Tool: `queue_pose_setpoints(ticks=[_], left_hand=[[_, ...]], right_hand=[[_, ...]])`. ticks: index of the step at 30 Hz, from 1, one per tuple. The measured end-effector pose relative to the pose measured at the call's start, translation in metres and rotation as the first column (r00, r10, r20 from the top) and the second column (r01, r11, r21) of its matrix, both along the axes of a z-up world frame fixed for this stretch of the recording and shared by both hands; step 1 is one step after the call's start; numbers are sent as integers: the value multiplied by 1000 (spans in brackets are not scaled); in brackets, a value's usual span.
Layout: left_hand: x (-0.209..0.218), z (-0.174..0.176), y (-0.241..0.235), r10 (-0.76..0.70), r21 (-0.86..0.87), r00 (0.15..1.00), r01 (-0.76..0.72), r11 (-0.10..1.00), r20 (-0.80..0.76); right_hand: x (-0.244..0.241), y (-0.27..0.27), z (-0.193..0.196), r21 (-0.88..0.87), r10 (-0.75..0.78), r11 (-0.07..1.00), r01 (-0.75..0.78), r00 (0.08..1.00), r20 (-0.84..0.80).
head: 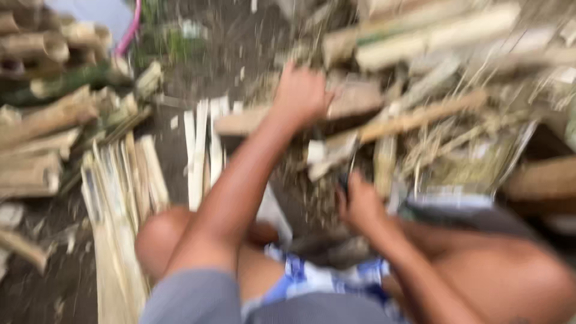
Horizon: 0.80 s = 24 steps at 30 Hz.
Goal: The person uses a knife to cut a large bamboo pole into smaller sections and then splits them into flat strips. The person sits on the ground, positions the bamboo on a wooden block, and repeatedly cuts and splits the material.
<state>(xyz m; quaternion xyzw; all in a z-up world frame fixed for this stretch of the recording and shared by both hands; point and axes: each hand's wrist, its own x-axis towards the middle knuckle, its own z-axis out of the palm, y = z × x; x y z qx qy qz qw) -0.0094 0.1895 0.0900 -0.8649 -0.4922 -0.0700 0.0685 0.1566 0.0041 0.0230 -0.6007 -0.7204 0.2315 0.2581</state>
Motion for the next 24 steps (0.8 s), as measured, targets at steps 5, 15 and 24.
queue_pose_setpoints(ticks=[5, 15, 24], left_hand=[[-19, 43, -20, -63, 93, 983, 47, 995, 173], [-71, -133, -22, 468, -583, 883, -404, 705, -45], [-58, -129, -48, 348, -338, 36, 346, 875, 937]], right_hand=[[18, -23, 58, -88, 100, 991, -97, 995, 30], [-12, 34, -42, -472, 296, 857, -208, 948, 120], [0, 56, -153, -372, 245, 905, -208, 968, 53]])
